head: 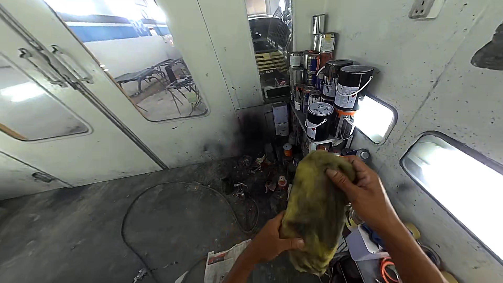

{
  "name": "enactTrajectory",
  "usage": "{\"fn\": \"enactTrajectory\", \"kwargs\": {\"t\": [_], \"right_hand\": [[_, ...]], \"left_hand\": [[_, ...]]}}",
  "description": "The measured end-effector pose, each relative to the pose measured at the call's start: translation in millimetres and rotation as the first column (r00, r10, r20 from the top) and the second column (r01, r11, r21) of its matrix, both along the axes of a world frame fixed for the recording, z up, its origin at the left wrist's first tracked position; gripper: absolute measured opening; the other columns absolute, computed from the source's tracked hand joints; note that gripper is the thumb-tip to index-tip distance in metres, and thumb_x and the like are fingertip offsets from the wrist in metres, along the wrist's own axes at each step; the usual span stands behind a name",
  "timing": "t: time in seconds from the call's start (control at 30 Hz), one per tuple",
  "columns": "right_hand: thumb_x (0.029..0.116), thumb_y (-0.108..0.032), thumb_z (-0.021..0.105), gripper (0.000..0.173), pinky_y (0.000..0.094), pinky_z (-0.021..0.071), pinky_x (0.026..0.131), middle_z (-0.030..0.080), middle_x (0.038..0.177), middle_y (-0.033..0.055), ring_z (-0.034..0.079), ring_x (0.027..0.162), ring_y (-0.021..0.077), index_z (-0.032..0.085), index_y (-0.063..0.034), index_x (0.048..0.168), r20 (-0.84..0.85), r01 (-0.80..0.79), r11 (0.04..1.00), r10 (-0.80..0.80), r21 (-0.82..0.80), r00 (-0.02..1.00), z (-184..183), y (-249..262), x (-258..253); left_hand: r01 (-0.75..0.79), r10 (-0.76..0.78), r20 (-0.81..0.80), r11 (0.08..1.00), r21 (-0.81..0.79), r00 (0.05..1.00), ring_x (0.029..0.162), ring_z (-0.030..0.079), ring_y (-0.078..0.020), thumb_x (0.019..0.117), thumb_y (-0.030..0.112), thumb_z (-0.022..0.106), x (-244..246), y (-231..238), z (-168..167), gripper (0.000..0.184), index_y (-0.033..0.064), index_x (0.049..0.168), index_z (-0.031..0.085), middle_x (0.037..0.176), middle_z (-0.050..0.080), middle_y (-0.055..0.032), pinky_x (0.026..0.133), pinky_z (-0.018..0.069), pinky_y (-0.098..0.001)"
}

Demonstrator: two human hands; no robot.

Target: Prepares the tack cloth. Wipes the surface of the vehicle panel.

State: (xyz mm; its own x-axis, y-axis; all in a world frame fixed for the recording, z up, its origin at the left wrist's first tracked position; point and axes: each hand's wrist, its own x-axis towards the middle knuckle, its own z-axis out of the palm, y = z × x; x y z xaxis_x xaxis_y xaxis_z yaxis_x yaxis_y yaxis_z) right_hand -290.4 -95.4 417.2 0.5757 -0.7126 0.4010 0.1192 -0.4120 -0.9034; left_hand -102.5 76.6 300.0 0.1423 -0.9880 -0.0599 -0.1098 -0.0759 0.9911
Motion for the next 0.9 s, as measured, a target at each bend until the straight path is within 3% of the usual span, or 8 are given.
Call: {"fn": "enactTrajectory", "kwargs": {"t": [0.13,0.23,0.33,0.53,0.63,0.73,0.83,0.9], "right_hand": [[0.1004,-0.027,0.066,0.021,0.0374,0.0601,0.065,0.071,0.092,0.0037,0.069,0.075,0.0162,0.066,-0.0157,0.118,-0.095,0.163,0.985,-0.167,-0.048,0.981,12,-35,-18],[0.1003,-0.021,0.066,0.018,0.0339,0.0583,0.067,0.070,0.092,0.0045,0.067,0.075,0.0133,0.065,-0.0117,0.116,-0.153,0.233,0.967,-0.215,0.107,0.964,11,-66,-36],[0.1007,-0.018,0.064,0.022,0.0343,0.0598,0.068,0.072,0.096,0.0074,0.069,0.077,0.0155,0.064,-0.0114,0.122,-0.236,0.226,0.921,-0.154,0.316,0.959,10,-79,-47],[0.1038,-0.016,0.058,0.029,0.0362,0.0616,0.067,0.071,0.100,0.0107,0.071,0.077,0.0189,0.062,-0.0132,0.132,-0.206,0.177,0.888,-0.095,0.425,0.974,15,-85,-60],[0.1069,-0.020,0.052,0.029,0.0344,0.0621,0.066,0.072,0.099,0.0092,0.071,0.078,0.0161,0.063,-0.0161,0.133,-0.079,0.127,0.850,-0.101,0.510,0.992,20,-75,-59],[0.1084,-0.023,0.049,0.030,0.0348,0.0618,0.067,0.071,0.101,0.0083,0.071,0.080,0.0162,0.060,-0.0190,0.136,0.016,0.051,0.829,-0.072,0.557,0.997,18,-54,-47],[0.1064,-0.019,0.054,0.032,0.0369,0.0613,0.070,0.071,0.102,0.0123,0.071,0.082,0.0203,0.059,-0.0192,0.138,0.021,-0.012,0.819,0.000,0.574,1.000,16,-28,-25],[0.1039,-0.015,0.058,0.035,0.0358,0.0606,0.072,0.070,0.104,0.0122,0.069,0.083,0.0203,0.057,-0.0181,0.139,0.005,-0.049,0.822,0.057,0.567,0.998,11,-13,-14]], "left_hand": [[-0.039,0.038,0.027,0.999,0.035,0.999,0.096,0.071,-0.0112,0.0947,0.030,0.073,31,23,-27,0.032,0.0067,0.116,0.070,0.104,0.075,-0.0016,0.090,0.0594,-0.0342],[-0.178,0.173,-0.140,0.984,-0.026,0.975,0.086,0.071,-0.0077,0.0901,0.030,0.075,46,43,-6,0.025,0.0113,0.106,0.072,0.094,0.075,0.0025,0.081,0.0602,-0.0288],[-0.145,0.118,-0.291,0.987,-0.072,0.949,0.082,0.073,-0.0063,0.0877,0.036,0.079,53,56,28,0.027,0.0167,0.106,0.074,0.093,0.077,0.0032,0.077,0.0615,-0.0258],[-0.045,-0.054,-0.368,0.965,-0.257,0.928,0.088,0.074,-0.0078,0.0924,0.035,0.075,69,62,74,0.033,0.0141,0.117,0.074,0.101,0.077,-0.0020,0.081,0.0623,-0.0266],[-0.300,0.287,-0.096,0.939,-0.171,0.953,0.090,0.073,-0.0124,0.0923,0.027,0.073,82,49,79,0.037,0.0129,0.127,0.067,0.104,0.075,-0.0060,0.081,0.0621,-0.0300],[-0.560,0.610,0.342,0.792,-0.243,0.714,0.111,0.063,-0.0273,0.0921,0.022,0.074,69,19,59,0.050,0.0073,0.138,0.060,0.123,0.066,-0.0129,0.094,0.0524,-0.0511],[-0.407,0.520,0.190,0.808,-0.426,0.833,0.094,0.070,-0.0163,0.0942,0.027,0.071,-2,-4,54,0.034,0.0052,0.120,0.068,0.108,0.071,-0.0057,0.080,0.0613,-0.0353],[-0.263,0.348,0.095,0.835,-0.483,0.933,0.094,0.070,-0.0154,0.0945,0.029,0.073,-44,-15,53,0.041,0.0013,0.124,0.067,0.113,0.070,-0.0079,0.078,0.0624,-0.0334]]}}
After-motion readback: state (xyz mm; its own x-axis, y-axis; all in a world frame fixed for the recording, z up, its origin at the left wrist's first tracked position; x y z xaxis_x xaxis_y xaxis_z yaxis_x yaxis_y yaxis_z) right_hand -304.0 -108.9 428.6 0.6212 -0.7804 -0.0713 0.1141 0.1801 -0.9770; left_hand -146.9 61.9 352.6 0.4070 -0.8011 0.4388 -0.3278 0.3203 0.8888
